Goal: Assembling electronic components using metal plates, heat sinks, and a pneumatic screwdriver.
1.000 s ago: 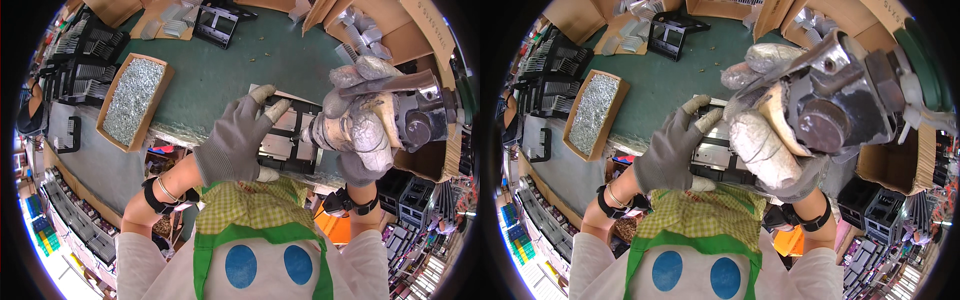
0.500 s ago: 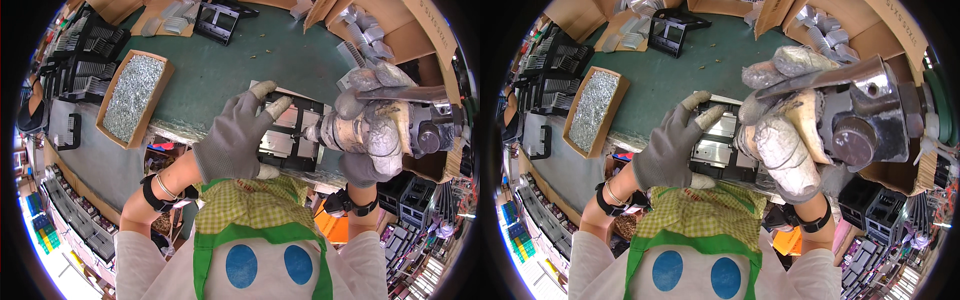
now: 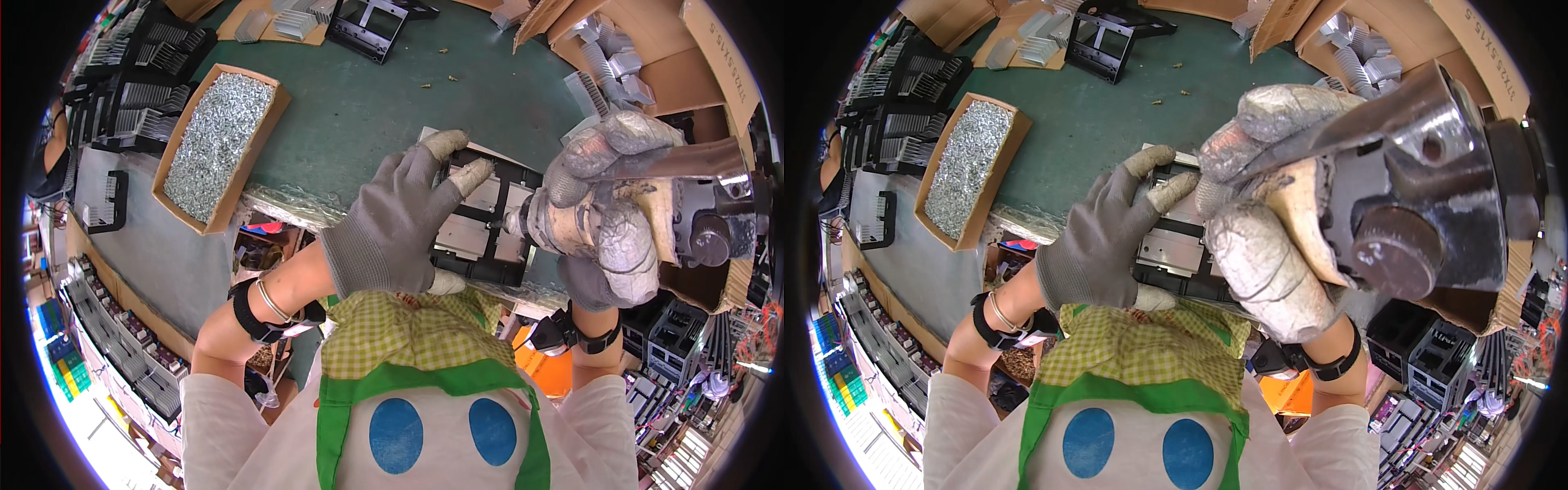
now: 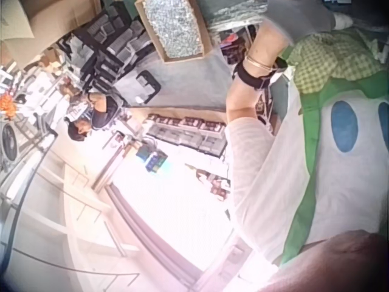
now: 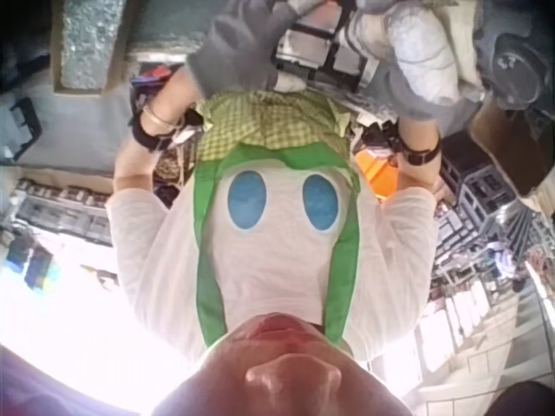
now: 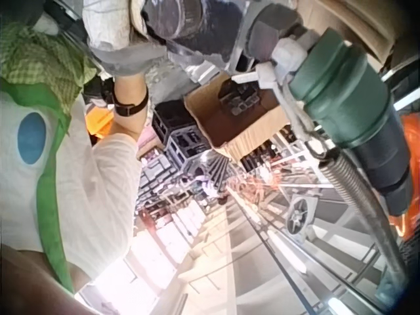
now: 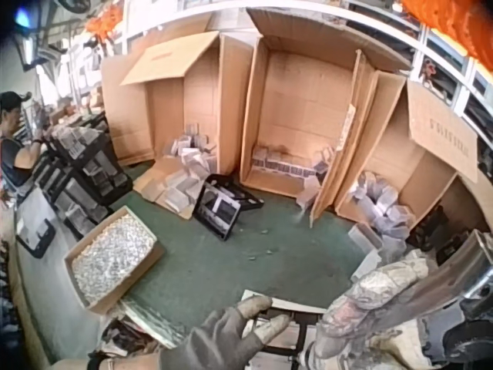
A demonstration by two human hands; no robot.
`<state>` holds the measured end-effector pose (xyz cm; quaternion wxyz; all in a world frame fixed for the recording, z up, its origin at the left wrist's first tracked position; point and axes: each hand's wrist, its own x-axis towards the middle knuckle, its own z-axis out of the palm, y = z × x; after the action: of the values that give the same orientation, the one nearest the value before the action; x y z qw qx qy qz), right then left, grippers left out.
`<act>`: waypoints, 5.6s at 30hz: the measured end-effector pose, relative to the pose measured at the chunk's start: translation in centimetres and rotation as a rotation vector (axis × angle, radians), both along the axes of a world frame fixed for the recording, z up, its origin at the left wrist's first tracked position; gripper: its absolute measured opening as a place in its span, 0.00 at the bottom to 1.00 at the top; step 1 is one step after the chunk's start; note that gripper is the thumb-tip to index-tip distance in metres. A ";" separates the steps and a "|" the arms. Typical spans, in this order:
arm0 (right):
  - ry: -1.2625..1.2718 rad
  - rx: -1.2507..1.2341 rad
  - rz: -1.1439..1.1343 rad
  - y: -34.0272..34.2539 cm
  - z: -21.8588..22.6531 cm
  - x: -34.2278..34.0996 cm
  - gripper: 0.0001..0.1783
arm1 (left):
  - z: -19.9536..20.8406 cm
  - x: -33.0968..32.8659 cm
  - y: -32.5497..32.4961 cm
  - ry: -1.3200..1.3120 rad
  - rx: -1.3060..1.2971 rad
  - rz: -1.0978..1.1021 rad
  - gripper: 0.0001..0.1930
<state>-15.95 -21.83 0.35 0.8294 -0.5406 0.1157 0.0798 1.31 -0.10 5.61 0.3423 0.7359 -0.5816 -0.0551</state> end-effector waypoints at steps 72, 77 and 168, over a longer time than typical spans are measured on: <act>-0.763 0.137 -0.044 -0.1 10.9 -0.5 0.47 | 1.2 0.0 -0.7 -0.136 -0.020 -0.075 0.56; -0.816 0.034 0.007 -0.2 10.0 -0.2 0.47 | 1.0 -0.1 -0.6 -0.099 -0.036 -0.070 0.56; -0.812 0.076 -0.275 5.8 9.9 4.9 0.38 | -2.7 -3.1 3.8 0.052 -0.171 0.105 0.39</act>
<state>-11.04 -16.05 10.30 0.8299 -0.4768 -0.1522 -0.2464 -1.81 3.71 2.95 0.4211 0.7319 -0.5357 -0.0063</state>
